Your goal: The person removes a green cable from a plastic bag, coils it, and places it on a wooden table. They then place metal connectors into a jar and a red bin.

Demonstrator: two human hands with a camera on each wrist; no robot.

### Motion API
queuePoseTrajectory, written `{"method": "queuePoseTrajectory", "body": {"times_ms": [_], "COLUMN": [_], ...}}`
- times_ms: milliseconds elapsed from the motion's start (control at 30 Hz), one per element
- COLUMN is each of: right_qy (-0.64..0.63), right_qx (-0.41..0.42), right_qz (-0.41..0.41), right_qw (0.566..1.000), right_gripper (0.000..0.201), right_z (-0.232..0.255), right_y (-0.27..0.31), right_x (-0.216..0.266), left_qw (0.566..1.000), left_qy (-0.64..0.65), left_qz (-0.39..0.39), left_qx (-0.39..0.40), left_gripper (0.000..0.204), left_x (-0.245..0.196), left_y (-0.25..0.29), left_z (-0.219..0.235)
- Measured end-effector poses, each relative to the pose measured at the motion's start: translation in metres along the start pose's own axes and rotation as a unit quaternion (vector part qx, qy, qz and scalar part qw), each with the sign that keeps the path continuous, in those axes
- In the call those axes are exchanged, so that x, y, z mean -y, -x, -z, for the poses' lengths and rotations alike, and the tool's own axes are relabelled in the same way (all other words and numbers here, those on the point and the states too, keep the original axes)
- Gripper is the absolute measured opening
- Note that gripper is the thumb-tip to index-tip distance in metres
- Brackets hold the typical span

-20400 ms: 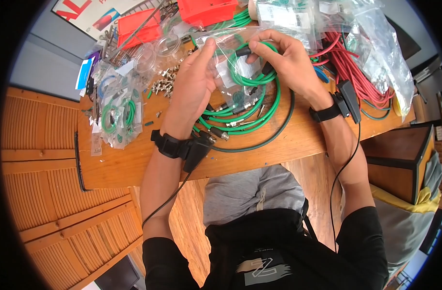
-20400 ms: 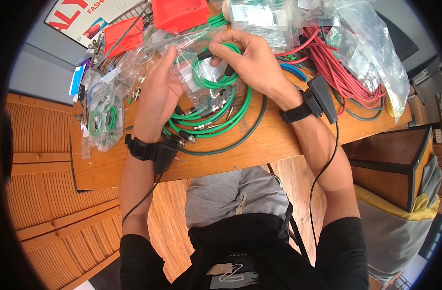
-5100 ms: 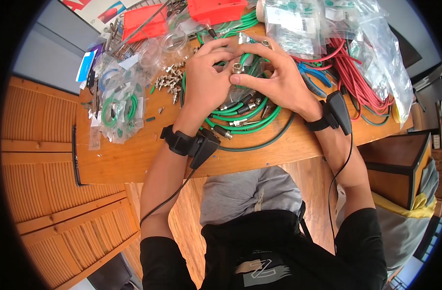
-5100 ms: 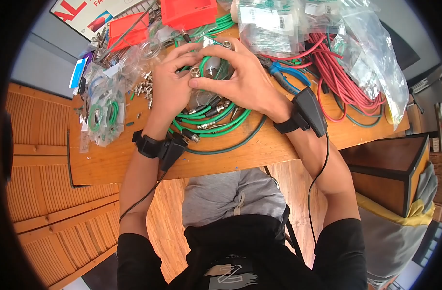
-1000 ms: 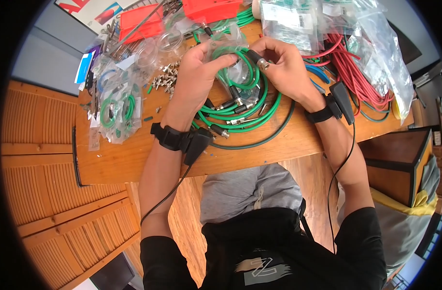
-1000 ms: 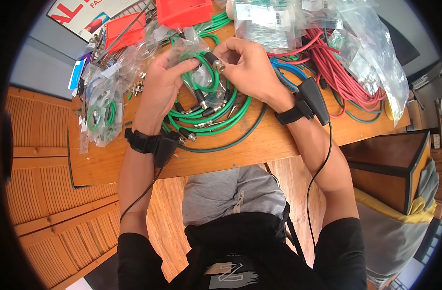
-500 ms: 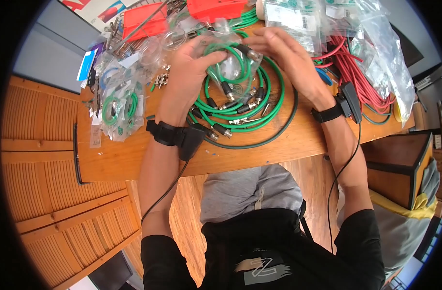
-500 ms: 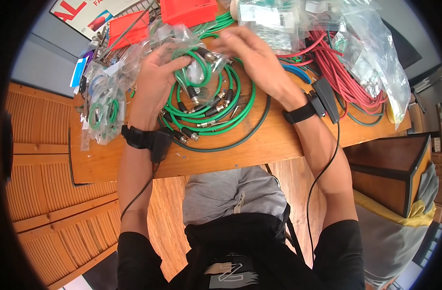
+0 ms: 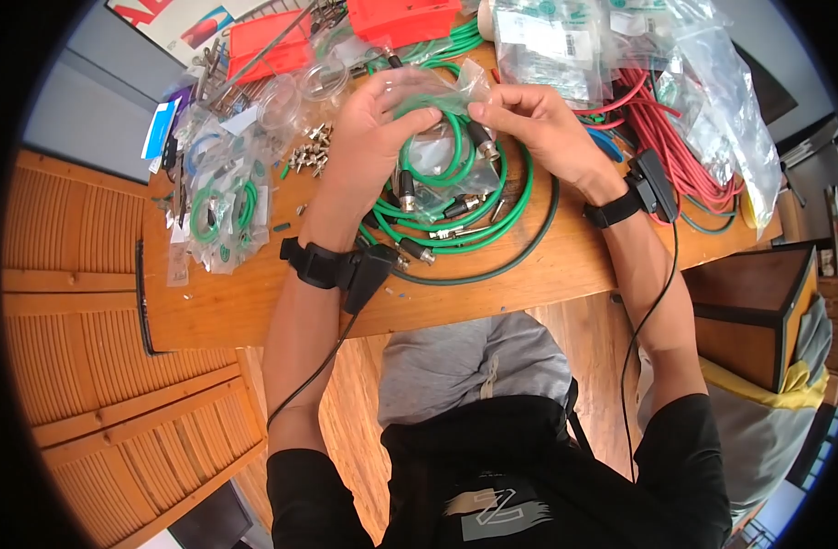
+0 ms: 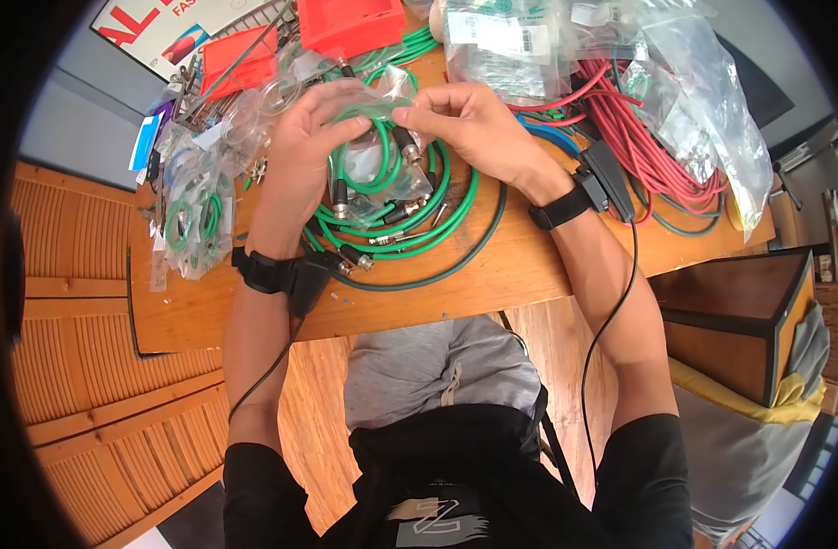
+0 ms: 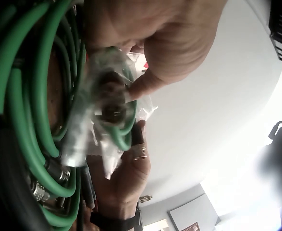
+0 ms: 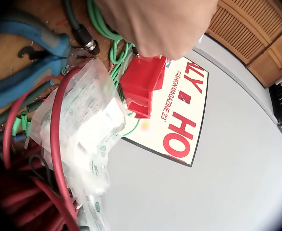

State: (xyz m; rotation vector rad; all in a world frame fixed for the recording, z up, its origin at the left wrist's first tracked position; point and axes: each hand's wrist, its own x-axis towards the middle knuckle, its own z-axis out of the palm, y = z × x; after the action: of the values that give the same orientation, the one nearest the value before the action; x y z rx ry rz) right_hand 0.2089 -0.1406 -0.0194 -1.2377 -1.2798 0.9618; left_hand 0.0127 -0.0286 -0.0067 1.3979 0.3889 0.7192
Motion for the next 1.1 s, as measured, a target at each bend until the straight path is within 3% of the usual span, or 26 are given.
{"method": "queuePoseTrajectory", "body": {"times_ms": [200,233,367,600,800,900,1100], "right_qy": [-0.014,0.017,0.0,0.222,0.183,0.174,0.033], "right_qx": [-0.087,-0.114,-0.168,-0.161,-0.154,-0.158,-0.167], "right_qz": [0.007,0.03,-0.015,0.013,-0.001,0.023,-0.03], "right_qw": [0.996,0.993,0.986,0.962,0.971,0.972,0.985], "right_gripper": [0.024,0.025,0.034,0.047,0.039,0.034,0.018], "right_z": [-0.009,-0.01,-0.015,-0.018,-0.013,-0.011,0.001], "right_y": [0.002,0.0,0.0,0.0,0.0,-0.001,0.002], "right_x": [0.007,0.001,0.01,-0.002,-0.004,-0.003,0.014], "left_qw": [0.988,0.988,0.99,0.997,1.0,0.993,0.984], "left_qy": [-0.13,-0.131,-0.109,-0.071,0.003,-0.064,0.064], "left_qz": [-0.06,-0.046,-0.027,-0.005,0.016,0.056,0.014], "left_qx": [-0.065,-0.067,-0.083,-0.035,-0.027,-0.081,-0.166], "left_gripper": [0.039,0.039,0.035,0.028,0.03,0.032,0.037], "left_x": [0.004,0.005,0.009,0.01,0.014,0.013,0.002], "left_y": [0.002,0.002,0.0,0.0,-0.001,-0.003,-0.005], "left_z": [-0.012,-0.011,-0.008,-0.012,-0.008,0.004,0.011]}}
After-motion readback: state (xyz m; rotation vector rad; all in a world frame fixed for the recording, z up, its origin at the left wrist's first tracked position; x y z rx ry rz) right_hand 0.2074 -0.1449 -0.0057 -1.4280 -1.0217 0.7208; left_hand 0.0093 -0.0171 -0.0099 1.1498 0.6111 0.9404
